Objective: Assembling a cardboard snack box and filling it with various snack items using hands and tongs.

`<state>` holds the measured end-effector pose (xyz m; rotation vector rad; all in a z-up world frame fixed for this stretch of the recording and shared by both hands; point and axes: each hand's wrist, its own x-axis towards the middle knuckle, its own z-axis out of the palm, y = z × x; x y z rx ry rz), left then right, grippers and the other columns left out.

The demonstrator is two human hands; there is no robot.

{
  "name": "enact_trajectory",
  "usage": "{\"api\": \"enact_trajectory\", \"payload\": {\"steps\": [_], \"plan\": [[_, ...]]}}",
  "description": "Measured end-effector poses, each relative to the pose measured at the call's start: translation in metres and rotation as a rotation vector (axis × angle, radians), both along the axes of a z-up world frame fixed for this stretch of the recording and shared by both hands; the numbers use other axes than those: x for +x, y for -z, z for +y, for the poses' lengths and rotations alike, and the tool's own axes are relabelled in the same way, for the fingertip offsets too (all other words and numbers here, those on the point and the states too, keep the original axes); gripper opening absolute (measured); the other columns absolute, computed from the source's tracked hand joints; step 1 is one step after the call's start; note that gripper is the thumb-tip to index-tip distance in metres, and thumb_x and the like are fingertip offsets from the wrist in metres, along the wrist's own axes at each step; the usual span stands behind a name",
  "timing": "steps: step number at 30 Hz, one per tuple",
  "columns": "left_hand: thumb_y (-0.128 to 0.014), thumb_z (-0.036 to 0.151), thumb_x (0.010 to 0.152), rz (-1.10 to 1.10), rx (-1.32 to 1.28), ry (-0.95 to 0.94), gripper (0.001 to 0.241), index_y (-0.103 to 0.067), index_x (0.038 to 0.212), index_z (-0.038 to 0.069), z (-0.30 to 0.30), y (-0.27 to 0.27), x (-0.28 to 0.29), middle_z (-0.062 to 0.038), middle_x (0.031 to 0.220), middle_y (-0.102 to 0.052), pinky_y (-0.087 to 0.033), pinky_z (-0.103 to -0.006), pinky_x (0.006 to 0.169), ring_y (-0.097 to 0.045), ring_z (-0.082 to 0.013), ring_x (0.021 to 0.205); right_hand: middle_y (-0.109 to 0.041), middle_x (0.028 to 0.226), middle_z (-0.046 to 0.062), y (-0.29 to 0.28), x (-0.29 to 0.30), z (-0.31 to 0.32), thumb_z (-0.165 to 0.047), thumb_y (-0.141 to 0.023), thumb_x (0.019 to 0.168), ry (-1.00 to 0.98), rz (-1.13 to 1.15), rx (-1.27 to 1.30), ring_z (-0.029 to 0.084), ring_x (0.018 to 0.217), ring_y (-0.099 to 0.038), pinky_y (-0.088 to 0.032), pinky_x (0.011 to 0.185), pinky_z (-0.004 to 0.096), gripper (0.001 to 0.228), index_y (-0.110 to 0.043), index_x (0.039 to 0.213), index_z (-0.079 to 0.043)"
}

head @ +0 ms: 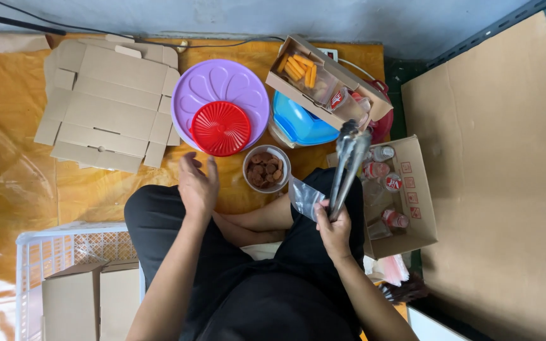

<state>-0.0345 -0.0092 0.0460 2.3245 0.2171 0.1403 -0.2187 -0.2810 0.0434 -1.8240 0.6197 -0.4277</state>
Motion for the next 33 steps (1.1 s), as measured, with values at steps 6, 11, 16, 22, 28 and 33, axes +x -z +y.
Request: {"api": "enact_trajectory", "payload": {"steps": [6, 11, 16, 22, 28, 33], "plan": [[-0.086, 0.046, 0.077, 0.259, -0.34, 0.646, 0.075, -0.055, 0.135, 0.01, -0.05, -0.092, -0.088, -0.011, 0.082, -0.065, -0.058, -0.052, 0.072, -0.072, -0.0355, 0.079, -0.072, 0.067, 0.007, -0.001, 0.01, 0.047, -0.017, -0.09, 0.074, -0.132, 0.12, -0.13, 0.021, 0.055, -0.07, -0.055, 0.048, 0.033, 0.027, -0.073, 0.095, -0.014], [-0.071, 0.031, 0.089, 0.135, -0.223, 0.623, 0.031, -0.063, 0.115, 0.017, -0.049, -0.021, -0.106, -0.007, 0.082, -0.062, -0.059, -0.0438, 0.067, -0.072, -0.0291, 0.077, -0.072, 0.067, 0.005, -0.002, 0.016, 0.073, -0.015, -0.082, 0.08, -0.145, 0.159, -0.125, 0.018, 0.058, -0.069, -0.055, 0.052, 0.03, 0.015, -0.071, 0.09, -0.016], [-0.061, 0.025, 0.088, 0.045, 0.036, 0.587, 0.03, -0.066, 0.117, 0.026, -0.041, 0.0, -0.109, 0.001, 0.087, -0.059, -0.061, -0.0354, 0.067, -0.07, -0.0223, 0.08, -0.071, 0.065, 0.006, -0.001, 0.024, 0.076, -0.017, -0.08, 0.08, -0.088, 0.205, -0.122, 0.018, 0.055, -0.066, -0.054, 0.05, 0.03, 0.012, -0.071, 0.087, -0.016], [-0.066, 0.037, 0.094, -0.018, 0.129, 0.55, 0.018, -0.072, 0.103, 0.023, -0.041, 0.008, -0.104, 0.001, 0.09, -0.06, -0.06, -0.0332, 0.068, -0.07, -0.0211, 0.087, -0.068, 0.067, 0.011, 0.01, 0.027, 0.076, -0.021, -0.081, 0.081, -0.135, 0.202, -0.2, 0.026, 0.059, -0.069, -0.053, 0.051, 0.037, 0.017, -0.068, 0.088, -0.013], [-0.07, 0.034, 0.094, -0.05, 0.18, 0.451, 0.014, -0.075, 0.097, 0.022, -0.017, 0.013, -0.084, 0.0, 0.076, -0.063, -0.059, -0.0342, 0.06, -0.072, -0.023, 0.069, -0.073, 0.076, 0.009, -0.007, 0.013, 0.062, -0.04, -0.083, 0.085, -0.198, 0.321, -0.063, 0.024, 0.07, -0.073, -0.058, 0.061, 0.037, 0.032, -0.069, 0.104, -0.018], [-0.073, 0.029, 0.093, -0.062, 0.209, 0.245, 0.011, -0.073, 0.093, 0.018, 0.032, 0.05, -0.043, 0.0, 0.067, -0.065, -0.058, -0.0367, 0.059, -0.07, -0.0248, 0.063, -0.065, 0.125, 0.029, -0.118, 0.014, 0.023, -0.04, -0.051, 0.104, -0.377, 0.67, -0.185, 0.049, 0.115, -0.064, -0.055, 0.093, 0.056, 0.047, -0.05, 0.143, -0.016]]}}
